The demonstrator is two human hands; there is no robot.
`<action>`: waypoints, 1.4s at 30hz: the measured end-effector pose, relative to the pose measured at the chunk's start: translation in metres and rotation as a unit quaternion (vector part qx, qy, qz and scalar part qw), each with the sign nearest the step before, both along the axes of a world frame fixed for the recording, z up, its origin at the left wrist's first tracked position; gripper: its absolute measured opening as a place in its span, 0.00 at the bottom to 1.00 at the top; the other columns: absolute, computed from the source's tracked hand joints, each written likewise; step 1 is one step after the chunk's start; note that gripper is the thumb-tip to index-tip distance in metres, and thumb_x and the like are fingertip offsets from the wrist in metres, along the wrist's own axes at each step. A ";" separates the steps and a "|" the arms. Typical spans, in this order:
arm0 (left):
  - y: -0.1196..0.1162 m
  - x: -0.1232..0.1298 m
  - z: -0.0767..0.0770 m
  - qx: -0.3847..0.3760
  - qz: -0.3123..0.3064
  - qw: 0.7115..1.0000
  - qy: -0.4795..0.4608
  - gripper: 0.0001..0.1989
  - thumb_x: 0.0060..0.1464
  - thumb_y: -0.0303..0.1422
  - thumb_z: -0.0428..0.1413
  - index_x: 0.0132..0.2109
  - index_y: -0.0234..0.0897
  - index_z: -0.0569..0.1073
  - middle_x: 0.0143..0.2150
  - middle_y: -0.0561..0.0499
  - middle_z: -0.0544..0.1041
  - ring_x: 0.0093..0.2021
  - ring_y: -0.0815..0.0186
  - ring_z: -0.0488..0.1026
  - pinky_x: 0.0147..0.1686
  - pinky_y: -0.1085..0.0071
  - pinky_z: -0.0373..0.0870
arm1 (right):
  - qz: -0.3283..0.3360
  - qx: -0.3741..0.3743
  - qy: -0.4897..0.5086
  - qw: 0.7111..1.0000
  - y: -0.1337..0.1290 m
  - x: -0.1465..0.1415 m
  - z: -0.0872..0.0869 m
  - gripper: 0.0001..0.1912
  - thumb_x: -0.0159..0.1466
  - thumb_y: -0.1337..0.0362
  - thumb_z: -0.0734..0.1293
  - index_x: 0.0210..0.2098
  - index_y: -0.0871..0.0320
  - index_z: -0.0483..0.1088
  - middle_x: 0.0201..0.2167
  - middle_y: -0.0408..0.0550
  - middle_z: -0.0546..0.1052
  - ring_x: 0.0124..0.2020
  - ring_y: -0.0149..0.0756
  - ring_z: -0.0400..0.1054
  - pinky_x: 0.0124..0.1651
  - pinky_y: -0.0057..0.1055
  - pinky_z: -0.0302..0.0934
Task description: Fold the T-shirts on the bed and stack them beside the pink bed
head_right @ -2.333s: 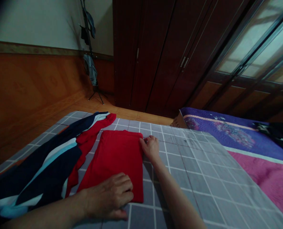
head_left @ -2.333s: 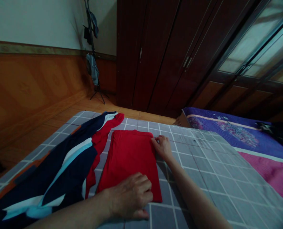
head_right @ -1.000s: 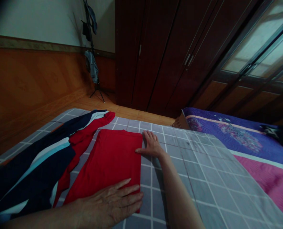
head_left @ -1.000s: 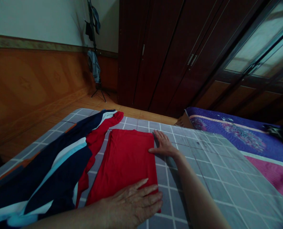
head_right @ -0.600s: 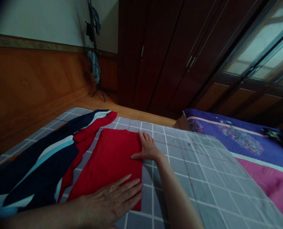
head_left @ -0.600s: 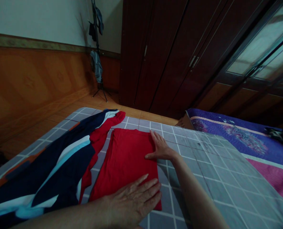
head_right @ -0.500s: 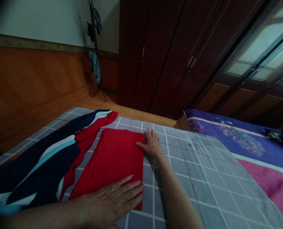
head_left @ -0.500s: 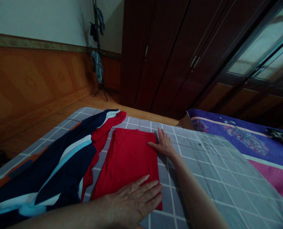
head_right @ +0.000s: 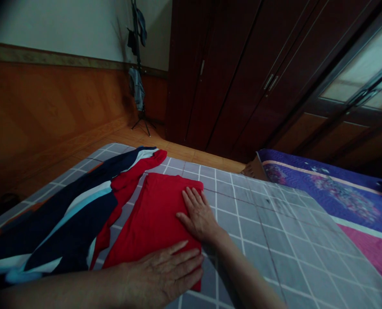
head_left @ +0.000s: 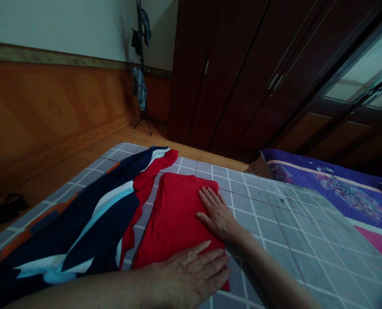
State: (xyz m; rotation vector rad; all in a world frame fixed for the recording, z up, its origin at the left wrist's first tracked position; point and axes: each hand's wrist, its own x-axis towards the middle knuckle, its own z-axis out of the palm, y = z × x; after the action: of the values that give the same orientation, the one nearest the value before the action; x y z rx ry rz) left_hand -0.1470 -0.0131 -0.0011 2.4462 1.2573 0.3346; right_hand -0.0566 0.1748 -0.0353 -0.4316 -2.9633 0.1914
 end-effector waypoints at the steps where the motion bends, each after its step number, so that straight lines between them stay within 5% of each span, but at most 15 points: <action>1: -0.001 -0.001 -0.001 0.004 -0.004 1.000 0.001 0.30 0.64 0.36 0.43 0.67 0.25 0.45 0.69 0.40 0.43 0.69 0.59 0.35 0.67 0.57 0.38 | -0.024 0.010 -0.002 1.000 0.013 -0.007 -0.002 0.35 0.66 0.46 0.52 0.66 0.61 0.47 0.67 0.55 0.49 0.67 0.46 0.38 0.66 0.50 0.34; 6: -0.002 -0.002 -0.002 -0.019 -0.012 1.000 -0.018 0.36 0.61 0.38 0.49 0.67 0.26 0.43 0.70 0.41 0.40 0.69 0.60 0.31 0.67 0.58 0.32 | -0.149 0.018 -0.016 0.989 0.053 -0.038 -0.005 0.35 0.67 0.46 0.47 0.65 0.64 0.51 0.65 0.57 0.54 0.66 0.51 0.44 0.64 0.51 0.38; 16: 0.002 -0.022 0.023 -0.018 0.041 0.997 -0.057 0.36 0.61 0.50 0.41 0.66 0.28 0.49 0.68 0.39 0.49 0.69 0.59 0.38 0.66 0.58 0.33 | -0.177 0.072 -0.005 0.982 0.040 -0.040 0.004 0.34 0.67 0.48 0.52 0.64 0.65 0.51 0.65 0.61 0.52 0.66 0.53 0.44 0.63 0.53 0.37; 19: 0.000 -0.029 0.015 -0.027 0.049 0.998 -0.040 0.37 0.61 0.51 0.41 0.67 0.29 0.47 0.68 0.40 0.49 0.69 0.58 0.37 0.65 0.56 0.35 | -0.101 0.062 -0.004 0.993 0.012 -0.050 0.022 0.35 0.66 0.48 0.54 0.65 0.65 0.50 0.66 0.60 0.49 0.66 0.52 0.42 0.64 0.51 0.37; 23: -0.003 -0.026 0.005 -0.040 0.041 0.997 -0.051 0.40 0.58 0.52 0.45 0.68 0.30 0.45 0.69 0.40 0.43 0.69 0.55 0.38 0.64 0.54 0.43 | 0.109 -0.018 -0.029 0.993 -0.045 -0.065 0.043 0.32 0.67 0.46 0.51 0.65 0.56 0.51 0.67 0.52 0.50 0.67 0.44 0.41 0.65 0.46 0.39; 27: -0.005 -0.023 0.005 -0.043 0.041 0.996 -0.068 0.42 0.57 0.51 0.48 0.68 0.31 0.43 0.69 0.39 0.43 0.68 0.53 0.38 0.63 0.53 0.45 | 0.192 -0.065 -0.051 0.978 -0.064 -0.090 0.036 0.33 0.66 0.45 0.51 0.65 0.57 0.52 0.66 0.52 0.51 0.67 0.42 0.40 0.67 0.44 0.33; 32: -0.002 -0.025 0.005 0.007 0.029 0.999 -0.044 0.41 0.57 0.51 0.48 0.67 0.26 0.48 0.69 0.37 0.46 0.68 0.52 0.37 0.65 0.52 0.37 | -0.008 -0.147 0.076 0.986 -0.023 -0.141 0.009 0.32 0.63 0.50 0.61 0.60 0.63 0.59 0.63 0.59 0.59 0.64 0.48 0.48 0.64 0.44 0.41; 36: -0.002 -0.030 0.018 0.044 0.048 0.998 -0.012 0.29 0.59 0.45 0.50 0.59 0.28 0.63 0.62 0.39 0.64 0.64 0.54 0.55 0.62 0.57 0.51 | -0.098 -0.195 0.146 0.965 -0.003 -0.166 0.000 0.22 0.62 0.54 0.60 0.48 0.64 0.70 0.49 0.59 0.72 0.52 0.46 0.64 0.54 0.40 0.55; 39: -0.003 -0.046 0.039 0.044 0.154 0.986 0.052 0.12 0.60 0.34 0.49 0.43 0.31 0.74 0.42 0.43 0.77 0.45 0.56 0.73 0.49 0.60 0.67 | -0.129 -0.245 0.182 0.944 -0.001 -0.169 -0.003 0.13 0.57 0.55 0.64 0.33 0.59 0.73 0.35 0.48 0.76 0.41 0.40 0.68 0.45 0.34 0.60; 42: -0.004 -0.075 0.059 0.024 0.320 0.936 0.148 0.11 0.58 0.27 0.47 0.37 0.31 0.75 0.34 0.41 0.78 0.36 0.55 0.76 0.36 0.62 0.70 | -0.154 -0.310 0.216 0.913 -0.001 -0.170 -0.007 0.09 0.53 0.58 0.66 0.26 0.57 0.72 0.26 0.42 0.75 0.34 0.36 0.68 0.37 0.29 0.61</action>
State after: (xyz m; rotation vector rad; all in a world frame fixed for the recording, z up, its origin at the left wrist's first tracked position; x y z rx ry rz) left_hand -0.2218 -0.0167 0.0584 2.1071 2.1932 0.1585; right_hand -0.2270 0.1738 -0.0424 -0.7941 -2.3021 1.0485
